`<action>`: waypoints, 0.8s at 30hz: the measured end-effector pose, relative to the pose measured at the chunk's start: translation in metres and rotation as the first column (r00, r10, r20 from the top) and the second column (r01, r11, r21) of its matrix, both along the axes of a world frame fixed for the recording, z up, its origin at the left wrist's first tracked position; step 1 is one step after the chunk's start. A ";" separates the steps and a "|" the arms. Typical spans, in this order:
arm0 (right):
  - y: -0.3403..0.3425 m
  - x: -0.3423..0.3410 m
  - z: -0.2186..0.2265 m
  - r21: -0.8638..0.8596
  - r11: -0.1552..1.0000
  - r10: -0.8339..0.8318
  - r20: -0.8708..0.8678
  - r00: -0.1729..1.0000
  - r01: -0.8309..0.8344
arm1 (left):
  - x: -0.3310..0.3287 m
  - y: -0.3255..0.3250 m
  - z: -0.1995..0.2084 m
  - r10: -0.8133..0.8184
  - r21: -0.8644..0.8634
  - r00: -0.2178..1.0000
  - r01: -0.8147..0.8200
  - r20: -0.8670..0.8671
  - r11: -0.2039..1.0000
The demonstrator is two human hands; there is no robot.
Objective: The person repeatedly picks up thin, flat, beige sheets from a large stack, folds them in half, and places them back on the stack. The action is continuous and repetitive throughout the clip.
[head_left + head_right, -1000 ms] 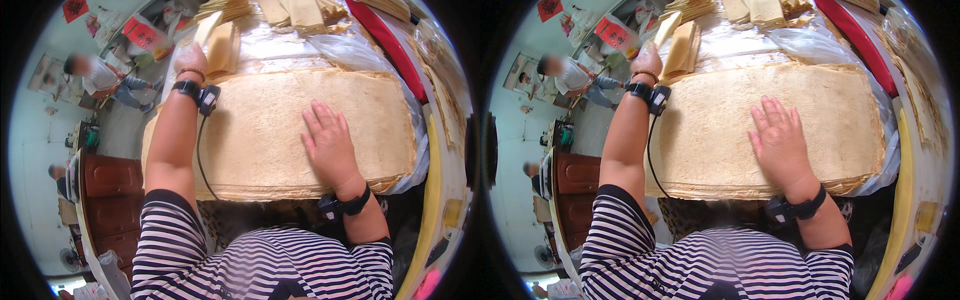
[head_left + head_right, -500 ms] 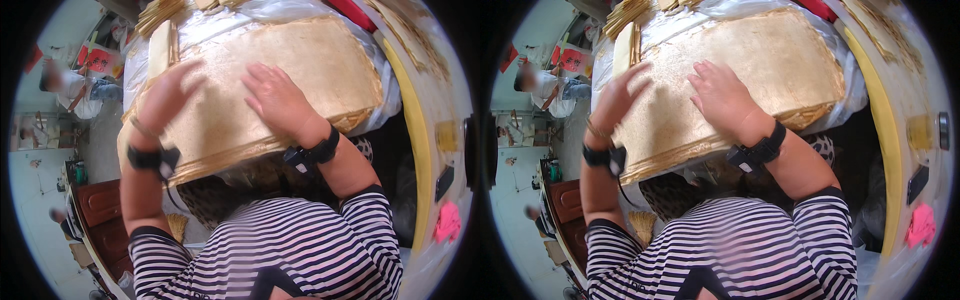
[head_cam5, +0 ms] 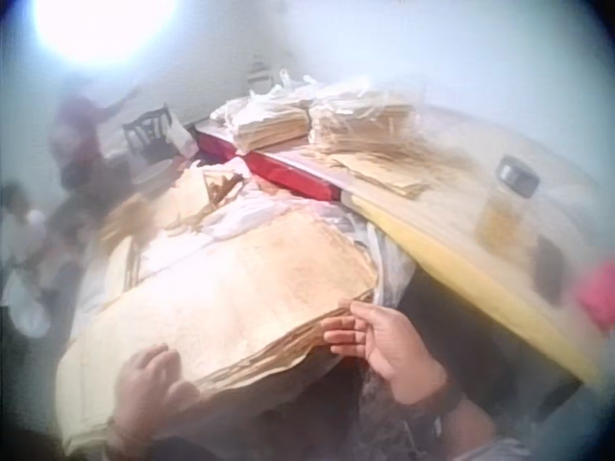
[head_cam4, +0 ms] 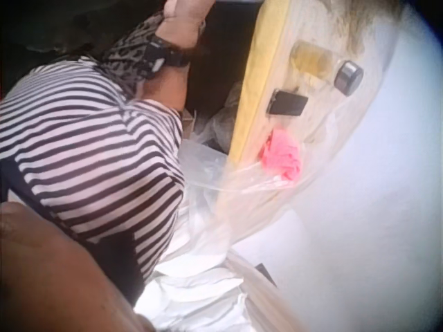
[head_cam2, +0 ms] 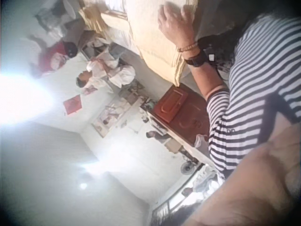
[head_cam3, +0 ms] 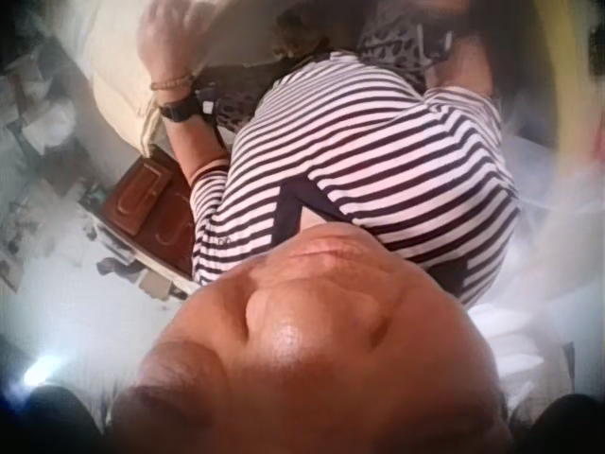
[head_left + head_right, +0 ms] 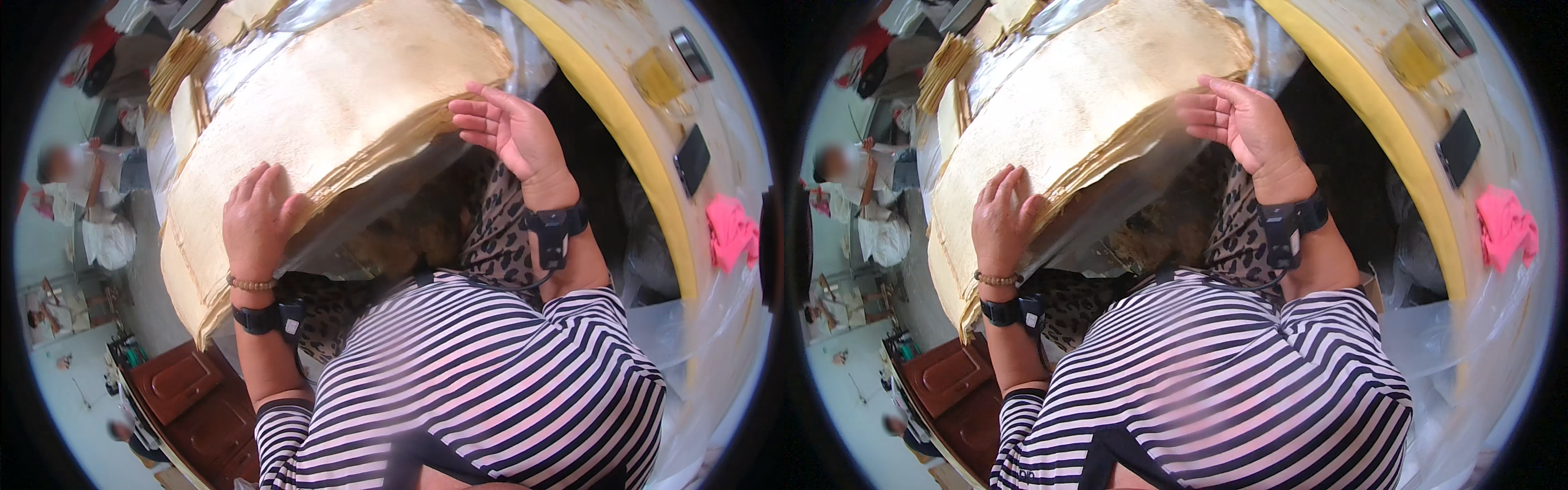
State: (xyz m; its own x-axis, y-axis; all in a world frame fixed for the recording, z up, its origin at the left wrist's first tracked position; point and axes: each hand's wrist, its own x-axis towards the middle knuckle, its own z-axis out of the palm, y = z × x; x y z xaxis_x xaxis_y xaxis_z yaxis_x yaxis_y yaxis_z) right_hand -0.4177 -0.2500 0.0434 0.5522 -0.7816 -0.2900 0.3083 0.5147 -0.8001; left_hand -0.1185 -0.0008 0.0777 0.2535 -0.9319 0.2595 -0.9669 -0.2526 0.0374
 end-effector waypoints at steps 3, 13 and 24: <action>-0.009 -0.017 -0.019 0.081 0.996 0.036 0.104 0.994 -0.044 | -0.003 -0.004 -0.002 0.004 -0.033 1.000 -0.004 0.011 0.999; -0.044 -0.026 -0.034 0.238 0.967 0.040 0.224 0.974 -0.094 | 0.000 0.001 -0.009 0.004 -0.032 1.000 -0.004 0.019 0.999; -0.061 -0.002 -0.020 -0.001 0.990 0.142 -0.163 0.976 -0.144 | -0.004 -0.001 -0.008 -0.002 -0.070 1.000 0.000 -0.026 0.998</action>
State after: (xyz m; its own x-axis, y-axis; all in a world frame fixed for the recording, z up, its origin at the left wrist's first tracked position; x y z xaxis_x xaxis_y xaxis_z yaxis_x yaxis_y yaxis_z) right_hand -0.4193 -0.3110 0.0232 0.6050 -0.7021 -0.3755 0.0980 0.5337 -0.8400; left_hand -0.1227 -0.0017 0.0697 0.2600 -0.9121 0.3170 -0.9656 -0.2475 0.0800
